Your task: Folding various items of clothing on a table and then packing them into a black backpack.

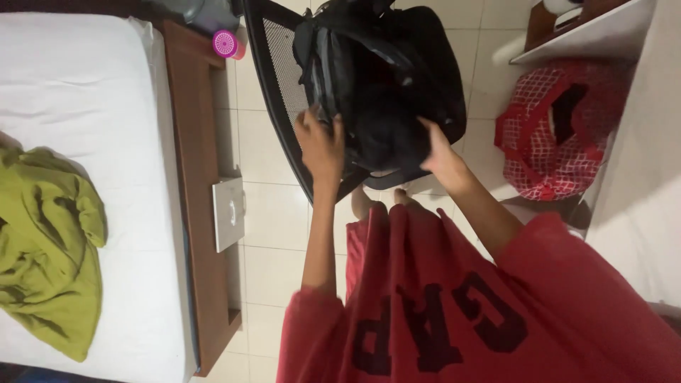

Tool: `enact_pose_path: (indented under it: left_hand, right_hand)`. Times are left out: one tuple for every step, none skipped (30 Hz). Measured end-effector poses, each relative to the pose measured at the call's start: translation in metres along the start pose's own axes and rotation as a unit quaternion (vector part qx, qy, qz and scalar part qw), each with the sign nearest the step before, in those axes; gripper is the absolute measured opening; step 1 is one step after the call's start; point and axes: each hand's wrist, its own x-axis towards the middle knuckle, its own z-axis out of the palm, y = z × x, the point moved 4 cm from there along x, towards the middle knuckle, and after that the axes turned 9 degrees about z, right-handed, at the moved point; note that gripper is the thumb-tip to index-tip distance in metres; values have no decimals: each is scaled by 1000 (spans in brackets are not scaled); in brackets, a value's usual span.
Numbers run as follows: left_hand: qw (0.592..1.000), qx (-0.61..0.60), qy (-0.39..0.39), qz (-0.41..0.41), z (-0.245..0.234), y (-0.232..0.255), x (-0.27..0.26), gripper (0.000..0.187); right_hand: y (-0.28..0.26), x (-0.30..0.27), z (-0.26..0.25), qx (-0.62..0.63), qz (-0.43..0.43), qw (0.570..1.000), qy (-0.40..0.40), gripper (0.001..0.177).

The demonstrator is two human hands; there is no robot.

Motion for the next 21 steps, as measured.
enact_pose_path:
  left_hand:
    - [1000, 2, -4, 3, 17, -6, 18, 47]
    - [999, 48, -25, -6, 34, -12, 35, 61]
    - [994, 95, -46, -16, 52, -19, 52, 75]
    - [994, 97, -49, -13, 67, -24, 65, 75]
    - [985, 148, -85, -36, 85, -32, 74, 100]
    - [971, 199, -120, -59, 101, -42, 82, 124]
    - [970, 202, -123, -56, 107, -45, 85, 124]
    - [974, 189, -121, -46, 113, -47, 87, 122]
    - [976, 176, -122, -39, 118, -52, 85, 125]
    - [975, 179, -126, -39, 114, -56, 87, 125]
    - [985, 136, -108, 9, 111, -55, 89, 115]
    - [990, 93, -89, 57, 107, -53, 89, 107]
    - [990, 93, -91, 61, 93, -49, 92, 107]
    - [990, 39, -121, 54, 80, -46, 95, 105]
    - [987, -15, -152, 46, 69, -42, 96, 104]
    - [987, -16, -155, 48, 64, -35, 89, 104]
    - [982, -21, -183, 41, 61, -28, 82, 98]
    - [976, -26, -212, 34, 58, -22, 74, 93]
    - [975, -25, -217, 34, 52, -16, 67, 93]
    - [972, -30, -233, 32, 46, -10, 60, 90]
    - [968, -37, -245, 33, 43, -1, 57, 88]
  right_hand:
    - [-1, 11, 8, 5, 1, 1000, 1, 63]
    - [-2, 23, 14, 45, 12, 999, 15, 51]
    - [-3, 34, 20, 84, 23, 996, 28, 39]
    - [-7, 61, 16, 89, 24, 995, 29, 39]
    - [-9, 85, 8, 96, 12, 994, 42, 45]
    - [-10, 110, 0, 102, 0, 993, 54, 50]
    - [-12, 128, -2, 106, 1, 993, 55, 50]
    - [-18, 144, -11, 87, -54, 985, 138, 63]
    - [-19, 158, -21, 64, -105, 967, 222, 78]
    - [-25, 194, -39, 66, -100, 967, 225, 78]
    - [-35, 225, -63, 38, -151, 950, 269, 77]
    - [-44, 255, -87, 8, -200, 929, 312, 76]
    - [-51, 250, -87, 13, -200, 928, 314, 76]
    - [-61, 244, -86, -6, -237, 921, 309, 76]
    - [-71, 235, -88, -26, -273, 912, 305, 76]
    - [-75, 220, -87, -23, -274, 911, 307, 76]
    - [-84, 203, -84, -83, -321, 893, 306, 70]
    - [-92, 185, -79, -142, -365, 869, 303, 65]
    - [-92, 185, -86, -141, -363, 868, 307, 65]
    - [-94, 186, -89, -243, -351, 846, 319, 62]
    - [-103, 188, -90, -343, -339, 813, 326, 59]
